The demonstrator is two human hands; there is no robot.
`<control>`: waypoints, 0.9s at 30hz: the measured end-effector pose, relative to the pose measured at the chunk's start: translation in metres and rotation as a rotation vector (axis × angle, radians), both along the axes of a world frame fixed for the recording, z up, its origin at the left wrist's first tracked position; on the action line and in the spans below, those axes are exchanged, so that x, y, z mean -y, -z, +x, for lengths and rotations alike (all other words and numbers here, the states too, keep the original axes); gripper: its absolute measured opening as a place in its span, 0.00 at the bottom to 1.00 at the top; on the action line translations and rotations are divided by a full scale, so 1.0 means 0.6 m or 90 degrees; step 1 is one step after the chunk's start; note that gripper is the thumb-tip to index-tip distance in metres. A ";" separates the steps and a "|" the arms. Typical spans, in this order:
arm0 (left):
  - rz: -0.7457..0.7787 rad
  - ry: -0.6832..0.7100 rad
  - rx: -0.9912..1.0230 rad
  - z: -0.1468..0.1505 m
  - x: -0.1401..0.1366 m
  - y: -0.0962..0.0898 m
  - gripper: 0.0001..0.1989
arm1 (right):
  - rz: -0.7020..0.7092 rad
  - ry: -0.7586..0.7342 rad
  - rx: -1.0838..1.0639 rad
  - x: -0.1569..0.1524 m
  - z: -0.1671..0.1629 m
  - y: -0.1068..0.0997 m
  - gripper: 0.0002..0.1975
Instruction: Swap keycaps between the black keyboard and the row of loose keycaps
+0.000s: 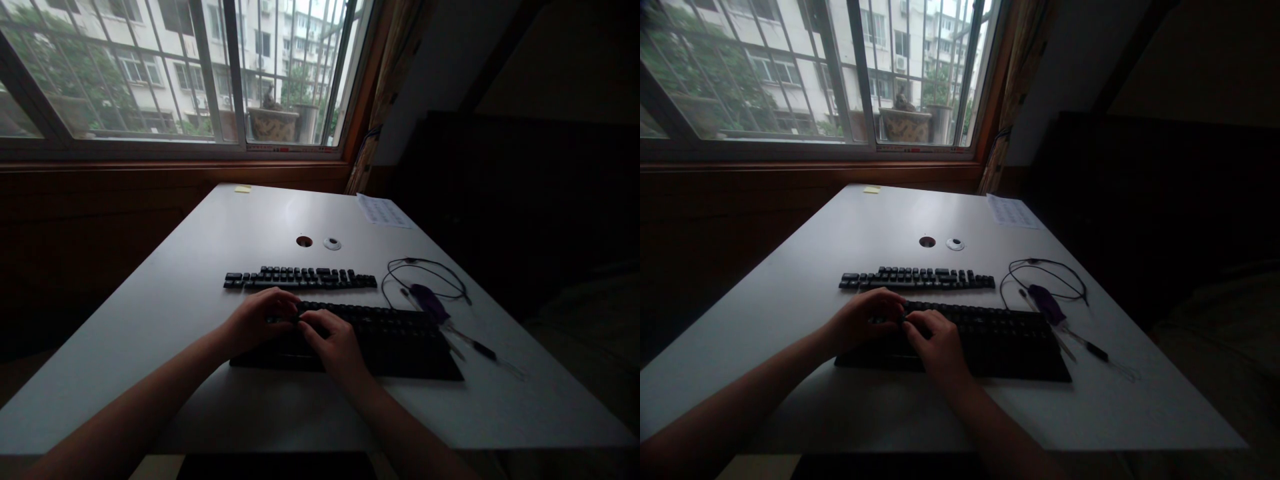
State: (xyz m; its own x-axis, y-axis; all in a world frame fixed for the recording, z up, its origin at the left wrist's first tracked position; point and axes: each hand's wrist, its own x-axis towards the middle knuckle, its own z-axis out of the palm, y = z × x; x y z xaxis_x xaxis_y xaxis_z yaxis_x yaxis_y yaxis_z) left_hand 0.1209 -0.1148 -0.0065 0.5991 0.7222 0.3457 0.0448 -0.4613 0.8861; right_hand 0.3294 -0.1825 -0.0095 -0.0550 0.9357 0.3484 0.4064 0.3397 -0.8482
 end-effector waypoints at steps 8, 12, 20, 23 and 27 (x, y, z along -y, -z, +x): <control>0.007 0.003 -0.011 0.000 0.001 -0.004 0.21 | -0.012 -0.001 -0.001 0.000 -0.001 0.001 0.03; 0.026 -0.005 -0.009 0.002 -0.001 -0.001 0.20 | -0.017 -0.001 0.001 0.000 -0.001 0.000 0.04; 0.127 -0.008 -0.010 0.003 0.000 -0.010 0.14 | -0.027 0.004 -0.019 -0.002 0.001 -0.001 0.05; 0.238 -0.030 -0.020 0.002 -0.002 -0.015 0.09 | -0.046 0.013 -0.035 -0.003 0.000 -0.002 0.06; 0.313 -0.032 -0.024 -0.001 -0.003 -0.018 0.07 | -0.071 0.012 -0.059 -0.002 0.000 -0.004 0.08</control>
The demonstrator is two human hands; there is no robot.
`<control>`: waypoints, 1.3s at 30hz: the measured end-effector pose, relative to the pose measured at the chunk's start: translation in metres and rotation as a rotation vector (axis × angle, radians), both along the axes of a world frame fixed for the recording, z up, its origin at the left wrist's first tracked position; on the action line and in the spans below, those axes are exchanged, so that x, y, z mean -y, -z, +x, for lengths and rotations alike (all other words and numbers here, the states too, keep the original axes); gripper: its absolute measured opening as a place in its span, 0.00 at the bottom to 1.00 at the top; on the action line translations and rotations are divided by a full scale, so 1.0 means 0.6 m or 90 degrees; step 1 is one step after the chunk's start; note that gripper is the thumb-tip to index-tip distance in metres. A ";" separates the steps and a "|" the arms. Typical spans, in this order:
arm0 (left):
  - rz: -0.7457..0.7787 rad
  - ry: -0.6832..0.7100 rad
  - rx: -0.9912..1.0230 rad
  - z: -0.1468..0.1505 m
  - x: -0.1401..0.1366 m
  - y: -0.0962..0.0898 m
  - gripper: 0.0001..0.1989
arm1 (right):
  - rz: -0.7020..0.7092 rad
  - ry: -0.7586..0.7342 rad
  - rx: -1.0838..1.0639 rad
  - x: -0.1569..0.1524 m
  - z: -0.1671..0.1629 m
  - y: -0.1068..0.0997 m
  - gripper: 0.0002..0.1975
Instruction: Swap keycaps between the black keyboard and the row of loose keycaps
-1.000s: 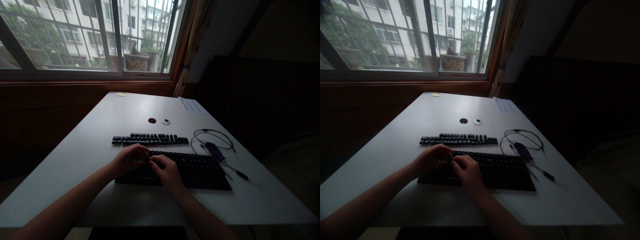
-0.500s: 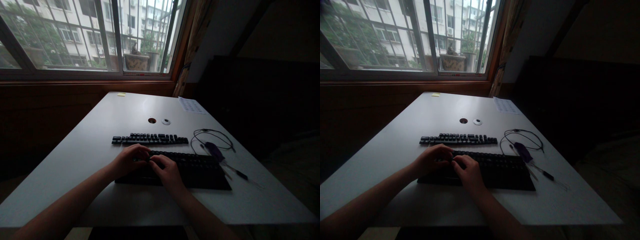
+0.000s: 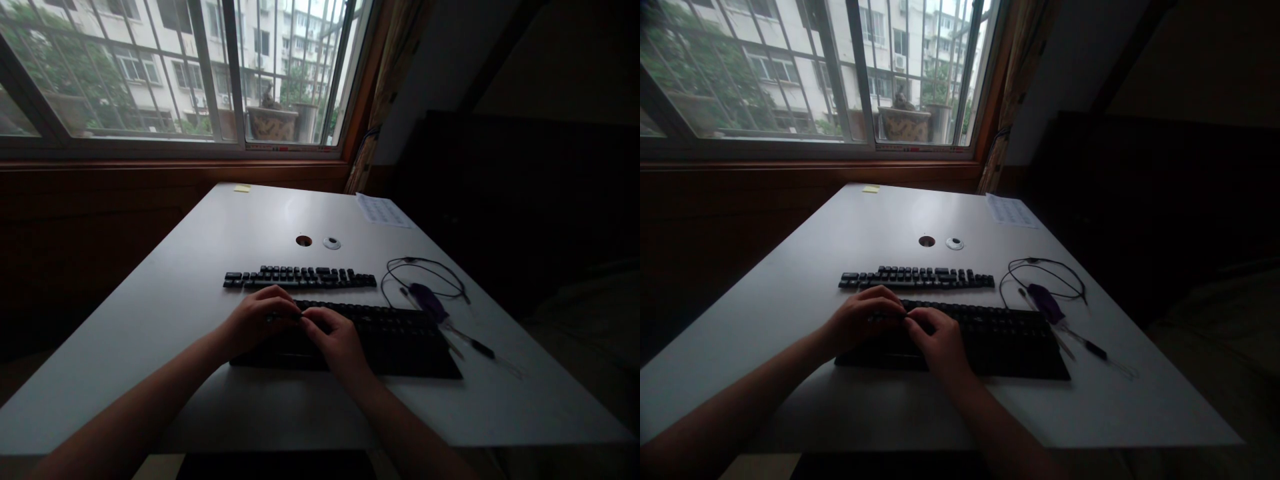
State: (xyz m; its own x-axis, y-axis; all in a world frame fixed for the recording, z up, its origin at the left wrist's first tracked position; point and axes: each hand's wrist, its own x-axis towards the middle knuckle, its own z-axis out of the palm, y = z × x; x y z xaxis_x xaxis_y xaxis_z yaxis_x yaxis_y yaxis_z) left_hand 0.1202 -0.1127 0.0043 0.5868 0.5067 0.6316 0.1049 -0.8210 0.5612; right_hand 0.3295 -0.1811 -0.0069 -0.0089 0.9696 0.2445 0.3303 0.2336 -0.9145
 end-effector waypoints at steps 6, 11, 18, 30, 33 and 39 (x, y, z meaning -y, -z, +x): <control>-0.009 -0.013 -0.008 -0.009 0.002 -0.005 0.08 | 0.024 -0.009 -0.009 0.003 0.003 -0.008 0.09; -0.012 -0.015 -0.009 -0.013 0.002 -0.010 0.08 | 0.056 0.008 -0.017 0.006 0.005 -0.005 0.08; -0.040 -0.003 -0.011 -0.012 0.003 -0.009 0.07 | 0.128 -0.038 0.010 0.007 -0.002 -0.011 0.06; -0.196 -0.004 -0.011 -0.014 0.008 -0.007 0.11 | 0.159 -0.029 0.047 0.009 -0.001 -0.007 0.07; -0.204 0.005 -0.010 -0.014 0.007 -0.005 0.11 | 0.163 -0.022 0.052 0.010 -0.002 -0.009 0.07; -0.212 0.025 -0.005 -0.015 0.005 -0.004 0.11 | 0.166 -0.016 0.064 0.009 -0.002 -0.009 0.05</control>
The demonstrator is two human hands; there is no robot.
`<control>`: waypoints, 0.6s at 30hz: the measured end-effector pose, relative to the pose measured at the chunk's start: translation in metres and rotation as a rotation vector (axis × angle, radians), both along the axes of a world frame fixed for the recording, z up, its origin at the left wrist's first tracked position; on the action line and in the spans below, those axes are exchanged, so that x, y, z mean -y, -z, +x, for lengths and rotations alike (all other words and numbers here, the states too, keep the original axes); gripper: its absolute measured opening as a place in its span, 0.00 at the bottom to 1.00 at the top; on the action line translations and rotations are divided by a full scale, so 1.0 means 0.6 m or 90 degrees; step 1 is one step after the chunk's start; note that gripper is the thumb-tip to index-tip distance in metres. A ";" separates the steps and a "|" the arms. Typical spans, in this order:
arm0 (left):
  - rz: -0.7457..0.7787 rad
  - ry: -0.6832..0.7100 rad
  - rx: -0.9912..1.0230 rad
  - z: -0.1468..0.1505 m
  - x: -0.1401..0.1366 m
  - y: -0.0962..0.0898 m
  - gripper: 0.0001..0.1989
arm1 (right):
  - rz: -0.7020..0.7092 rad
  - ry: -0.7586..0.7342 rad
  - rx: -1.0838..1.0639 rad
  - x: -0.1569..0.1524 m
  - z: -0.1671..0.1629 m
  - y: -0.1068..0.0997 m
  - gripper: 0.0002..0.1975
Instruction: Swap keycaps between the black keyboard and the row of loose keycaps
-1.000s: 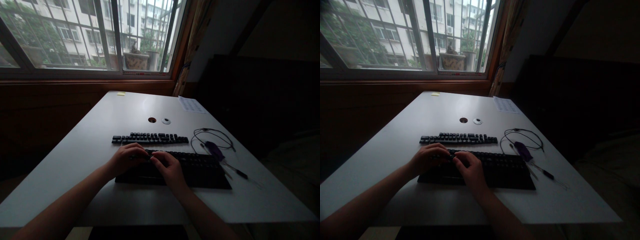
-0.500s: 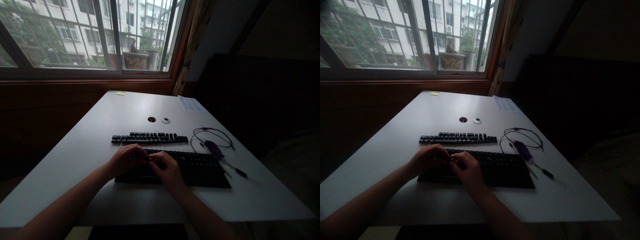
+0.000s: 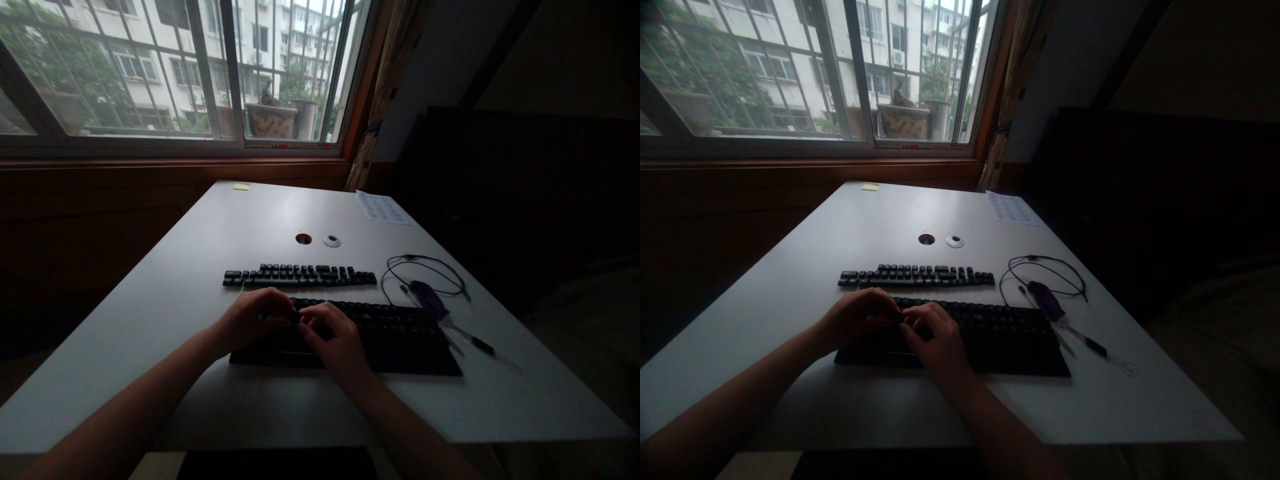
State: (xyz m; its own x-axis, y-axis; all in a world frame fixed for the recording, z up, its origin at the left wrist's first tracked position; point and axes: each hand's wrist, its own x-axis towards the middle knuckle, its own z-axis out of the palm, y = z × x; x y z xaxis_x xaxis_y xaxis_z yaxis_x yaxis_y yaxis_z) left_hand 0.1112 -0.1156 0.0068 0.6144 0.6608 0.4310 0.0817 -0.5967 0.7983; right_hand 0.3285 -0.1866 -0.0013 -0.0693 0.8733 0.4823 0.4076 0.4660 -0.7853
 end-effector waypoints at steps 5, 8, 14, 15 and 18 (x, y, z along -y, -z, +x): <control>0.040 0.022 0.007 0.003 -0.002 -0.003 0.06 | 0.001 0.013 0.009 0.000 0.001 0.003 0.04; 0.031 0.033 0.004 0.005 -0.001 -0.007 0.05 | 0.004 0.025 0.015 0.000 0.001 0.004 0.06; 0.040 0.056 -0.011 0.005 0.000 -0.006 0.07 | 0.001 0.038 0.020 0.001 0.001 0.005 0.08; 0.039 0.057 -0.016 0.004 -0.001 -0.004 0.07 | 0.002 0.037 0.019 0.001 0.001 0.005 0.08; 0.037 0.063 -0.021 0.003 -0.002 -0.001 0.07 | 0.004 0.034 0.015 0.002 0.001 0.005 0.09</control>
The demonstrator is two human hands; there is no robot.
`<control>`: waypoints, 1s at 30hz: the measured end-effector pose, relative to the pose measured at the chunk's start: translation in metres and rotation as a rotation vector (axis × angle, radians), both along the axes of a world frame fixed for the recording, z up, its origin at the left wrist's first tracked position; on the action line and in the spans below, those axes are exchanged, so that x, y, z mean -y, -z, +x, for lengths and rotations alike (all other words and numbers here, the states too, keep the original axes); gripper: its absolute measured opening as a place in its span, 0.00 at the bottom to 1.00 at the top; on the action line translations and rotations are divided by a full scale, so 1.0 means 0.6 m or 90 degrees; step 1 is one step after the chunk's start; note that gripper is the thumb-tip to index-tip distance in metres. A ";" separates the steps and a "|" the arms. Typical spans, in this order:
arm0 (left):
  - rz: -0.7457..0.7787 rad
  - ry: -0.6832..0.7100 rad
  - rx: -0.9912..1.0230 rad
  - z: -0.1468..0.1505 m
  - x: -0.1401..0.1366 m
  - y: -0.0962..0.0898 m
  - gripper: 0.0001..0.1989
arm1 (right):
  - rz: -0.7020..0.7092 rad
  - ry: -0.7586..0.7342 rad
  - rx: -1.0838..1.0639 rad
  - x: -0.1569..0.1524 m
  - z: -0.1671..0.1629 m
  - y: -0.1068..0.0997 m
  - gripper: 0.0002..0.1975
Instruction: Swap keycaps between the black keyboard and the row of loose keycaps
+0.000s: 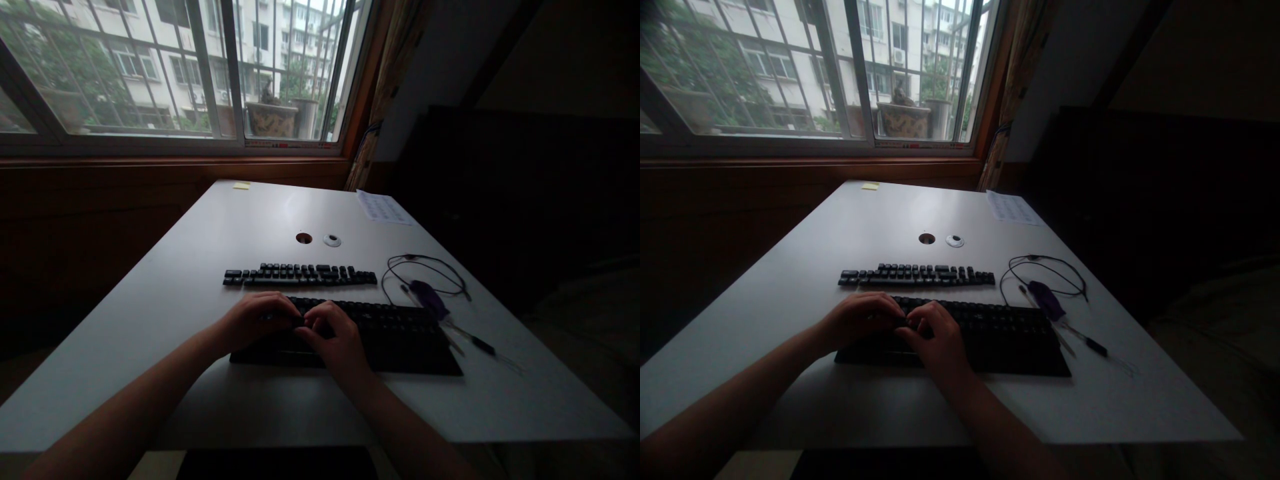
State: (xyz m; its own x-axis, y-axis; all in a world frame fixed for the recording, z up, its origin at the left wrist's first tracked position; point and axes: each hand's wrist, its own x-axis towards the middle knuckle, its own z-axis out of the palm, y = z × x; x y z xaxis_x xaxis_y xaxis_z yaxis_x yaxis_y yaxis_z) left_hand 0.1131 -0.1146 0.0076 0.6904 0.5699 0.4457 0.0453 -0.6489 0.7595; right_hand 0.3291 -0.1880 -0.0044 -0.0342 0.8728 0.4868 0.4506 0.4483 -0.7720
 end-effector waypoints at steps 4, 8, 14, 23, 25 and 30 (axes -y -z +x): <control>-0.004 -0.002 0.012 0.000 0.001 -0.002 0.07 | -0.004 -0.007 -0.003 0.001 0.000 -0.002 0.08; 0.009 -0.015 0.007 0.000 0.001 -0.004 0.07 | -0.004 -0.021 -0.005 0.000 0.001 -0.002 0.07; 0.038 -0.049 0.002 -0.001 -0.002 0.001 0.10 | 0.018 -0.037 0.007 -0.003 0.001 0.003 0.04; 0.054 -0.038 0.028 -0.003 -0.007 0.001 0.09 | 0.058 -0.007 0.032 -0.003 0.002 0.002 0.04; 0.060 -0.055 0.020 -0.003 -0.008 0.004 0.08 | 0.069 -0.002 0.031 -0.004 0.002 0.004 0.05; 0.046 -0.079 -0.026 -0.006 -0.011 0.006 0.08 | 0.087 -0.015 0.049 -0.006 0.002 0.009 0.07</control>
